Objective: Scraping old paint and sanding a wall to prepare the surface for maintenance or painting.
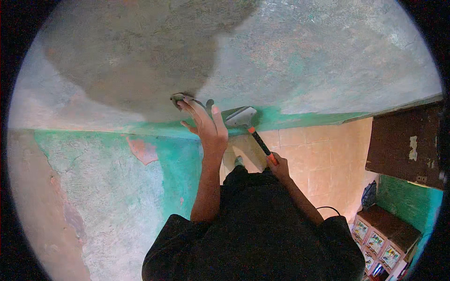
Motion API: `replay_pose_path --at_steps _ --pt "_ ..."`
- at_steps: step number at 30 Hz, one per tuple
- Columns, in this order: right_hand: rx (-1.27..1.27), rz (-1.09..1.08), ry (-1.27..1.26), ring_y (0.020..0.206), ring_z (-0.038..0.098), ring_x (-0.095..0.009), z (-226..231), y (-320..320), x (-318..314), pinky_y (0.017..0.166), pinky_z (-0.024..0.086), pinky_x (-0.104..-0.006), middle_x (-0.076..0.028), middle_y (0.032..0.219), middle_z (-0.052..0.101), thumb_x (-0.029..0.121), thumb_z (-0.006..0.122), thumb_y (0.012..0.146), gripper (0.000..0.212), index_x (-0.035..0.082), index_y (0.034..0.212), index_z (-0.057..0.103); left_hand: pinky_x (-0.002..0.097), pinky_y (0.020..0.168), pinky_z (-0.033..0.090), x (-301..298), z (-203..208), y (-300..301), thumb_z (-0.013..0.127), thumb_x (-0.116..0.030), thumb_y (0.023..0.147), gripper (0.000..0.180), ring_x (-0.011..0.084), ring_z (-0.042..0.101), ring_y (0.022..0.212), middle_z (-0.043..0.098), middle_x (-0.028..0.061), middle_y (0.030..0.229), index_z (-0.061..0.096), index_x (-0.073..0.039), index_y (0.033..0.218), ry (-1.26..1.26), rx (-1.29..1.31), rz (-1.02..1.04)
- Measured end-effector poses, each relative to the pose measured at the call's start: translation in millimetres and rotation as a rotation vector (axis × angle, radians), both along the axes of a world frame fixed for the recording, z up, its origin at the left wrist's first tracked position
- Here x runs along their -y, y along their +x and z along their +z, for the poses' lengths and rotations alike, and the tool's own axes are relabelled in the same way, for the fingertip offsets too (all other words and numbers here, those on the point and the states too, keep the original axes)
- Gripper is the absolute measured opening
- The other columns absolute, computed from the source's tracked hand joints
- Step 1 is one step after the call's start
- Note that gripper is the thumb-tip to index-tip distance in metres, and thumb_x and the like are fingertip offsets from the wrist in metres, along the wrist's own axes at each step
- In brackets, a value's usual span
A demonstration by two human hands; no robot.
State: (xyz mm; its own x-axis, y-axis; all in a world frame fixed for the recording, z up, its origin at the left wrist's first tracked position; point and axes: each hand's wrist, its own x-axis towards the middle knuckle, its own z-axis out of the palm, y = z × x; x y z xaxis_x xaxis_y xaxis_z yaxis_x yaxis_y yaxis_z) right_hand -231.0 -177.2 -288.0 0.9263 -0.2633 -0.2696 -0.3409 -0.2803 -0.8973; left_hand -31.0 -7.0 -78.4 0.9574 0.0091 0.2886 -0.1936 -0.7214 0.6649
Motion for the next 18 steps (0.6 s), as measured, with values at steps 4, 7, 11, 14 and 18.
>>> replay_pose_path --at_steps 4,7,11,14,18 --pt "0.05 -0.024 0.017 0.081 0.067 -0.025 -1 0 -4 0.072 0.052 -0.0344 -0.018 0.09 0.067 0.028 0.068 0.086 0.039 0.003 0.115 0.061 0.0663 0.106 -0.009 -3 -1 1 0.036 -0.034 0.099 0.072 0.0426 -0.002 0.144 -0.006 0.0298 0.154 0.0 0.005 0.149 0.006 0.014 -0.012" --pt "0.015 -0.029 0.014 0.077 0.067 -0.026 1 4 -5 0.07 0.052 -0.0356 -0.017 0.087 0.067 0.028 0.069 0.085 0.038 0.004 0.115 0.062 0.0658 0.106 -0.009 -5 -1 4 0.036 -0.033 0.099 0.072 0.0426 -0.002 0.144 -0.005 0.0296 0.154 0.001 0.005 0.149 0.03 0.054 0.003" --pt "0.1 -0.063 -0.034 0.065 0.061 -0.013 6 8 -4 0.062 0.05 -0.0282 -0.009 0.074 0.065 0.017 0.068 0.088 0.025 0.003 0.107 0.063 0.0641 0.107 -0.008 5 6 3 0.037 -0.034 0.099 0.073 0.0428 -0.001 0.144 -0.005 0.0301 0.154 0.001 0.005 0.149 0.003 0.023 0.004" --pt "0.089 -0.14 -0.054 0.067 0.066 -0.023 14 15 0 0.063 0.052 -0.0364 -0.016 0.074 0.065 0.028 0.067 0.086 0.033 0.005 0.11 0.062 0.0506 0.115 -0.004 6 3 7 0.034 -0.037 0.101 0.071 0.0387 -0.002 0.145 -0.004 0.0256 0.156 0.001 0.004 0.149 -0.272 0.025 0.094" --pt "0.168 -0.213 -0.11 0.055 0.058 -0.021 35 25 9 0.056 0.048 -0.0351 -0.012 0.063 0.058 0.027 0.069 0.085 0.027 0.004 0.094 0.059 0.042 0.117 0.0 -24 -32 19 0.033 -0.033 0.102 0.066 0.036 0.003 0.145 0.002 0.0244 0.156 0.004 0.002 0.15 -0.376 -0.032 0.201"
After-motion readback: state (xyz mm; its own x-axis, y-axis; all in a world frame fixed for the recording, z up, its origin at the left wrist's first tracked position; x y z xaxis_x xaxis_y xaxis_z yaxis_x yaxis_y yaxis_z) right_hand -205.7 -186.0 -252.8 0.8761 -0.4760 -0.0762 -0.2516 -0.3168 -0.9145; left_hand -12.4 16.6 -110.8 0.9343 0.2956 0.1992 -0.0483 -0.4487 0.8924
